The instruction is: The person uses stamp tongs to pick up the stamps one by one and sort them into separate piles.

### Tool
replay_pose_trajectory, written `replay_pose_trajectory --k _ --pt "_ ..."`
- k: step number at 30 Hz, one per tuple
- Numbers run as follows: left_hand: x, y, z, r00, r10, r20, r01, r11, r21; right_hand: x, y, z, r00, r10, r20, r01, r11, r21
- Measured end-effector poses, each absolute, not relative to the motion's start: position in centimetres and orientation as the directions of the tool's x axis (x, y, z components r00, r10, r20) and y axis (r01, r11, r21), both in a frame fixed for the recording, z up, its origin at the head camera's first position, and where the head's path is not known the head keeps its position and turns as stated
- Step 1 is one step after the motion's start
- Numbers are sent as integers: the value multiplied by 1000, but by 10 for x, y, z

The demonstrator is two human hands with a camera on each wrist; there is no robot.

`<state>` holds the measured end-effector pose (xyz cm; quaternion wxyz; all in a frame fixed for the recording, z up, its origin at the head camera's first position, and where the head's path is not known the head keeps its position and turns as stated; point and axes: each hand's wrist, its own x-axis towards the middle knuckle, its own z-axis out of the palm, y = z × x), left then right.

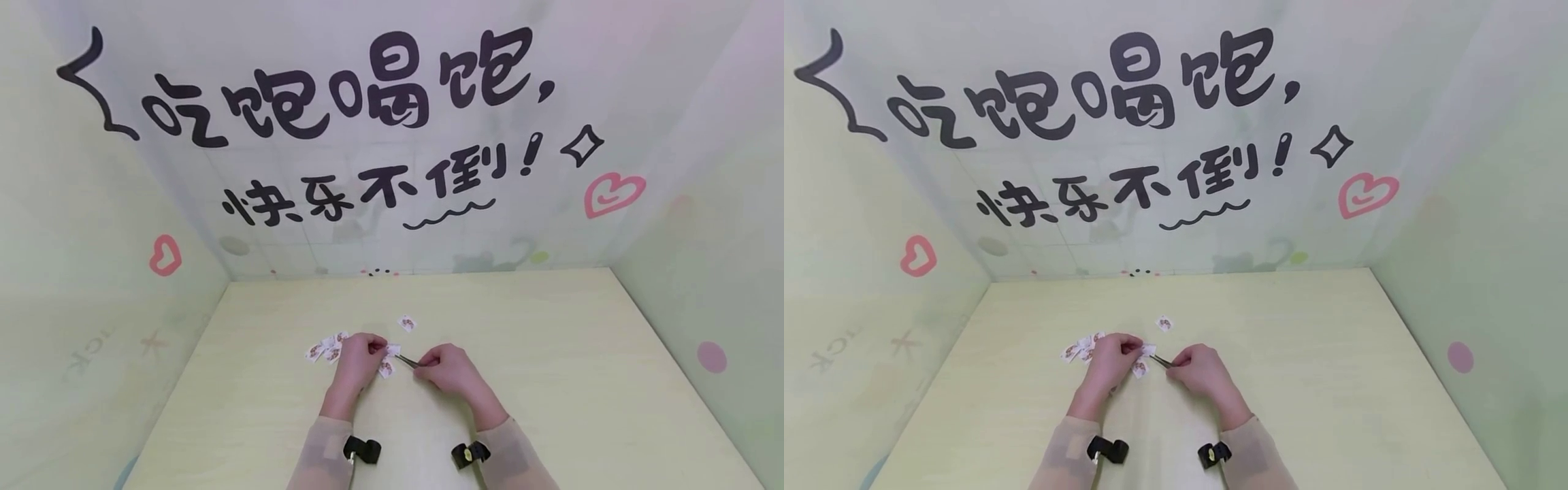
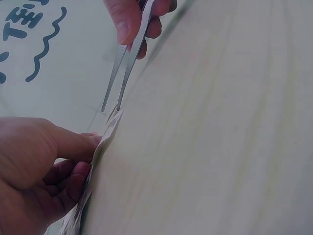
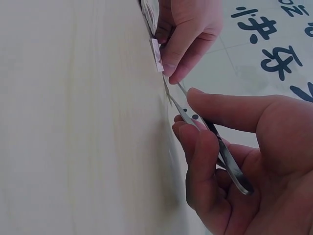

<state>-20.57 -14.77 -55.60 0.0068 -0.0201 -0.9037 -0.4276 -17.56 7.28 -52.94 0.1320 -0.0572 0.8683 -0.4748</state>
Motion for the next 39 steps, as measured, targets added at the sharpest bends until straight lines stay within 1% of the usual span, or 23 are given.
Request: replay_pose_trajectory --k 12,21,30,35,39 --pt "-201 -149 -563 -1000 29 1 19 624 781 -176 70 -543 -961 -226 -162 17 536 -844" --pt "-198 -151 -559 -999 37 32 48 630 775 -173 63 -540 -965 -217 -146 13 518 -855" --pt "-204 -149 -558 -997 56 59 81 654 752 -175 62 -538 -974 -196 -112 -17 558 -830" --pt "-206 -149 -557 -993 69 94 115 664 739 -177 62 -537 -975 -190 -114 -14 565 -825" --pt "-207 -149 -557 -993 68 94 115 664 739 -178 63 -537 -976 -189 -112 -15 567 -824"
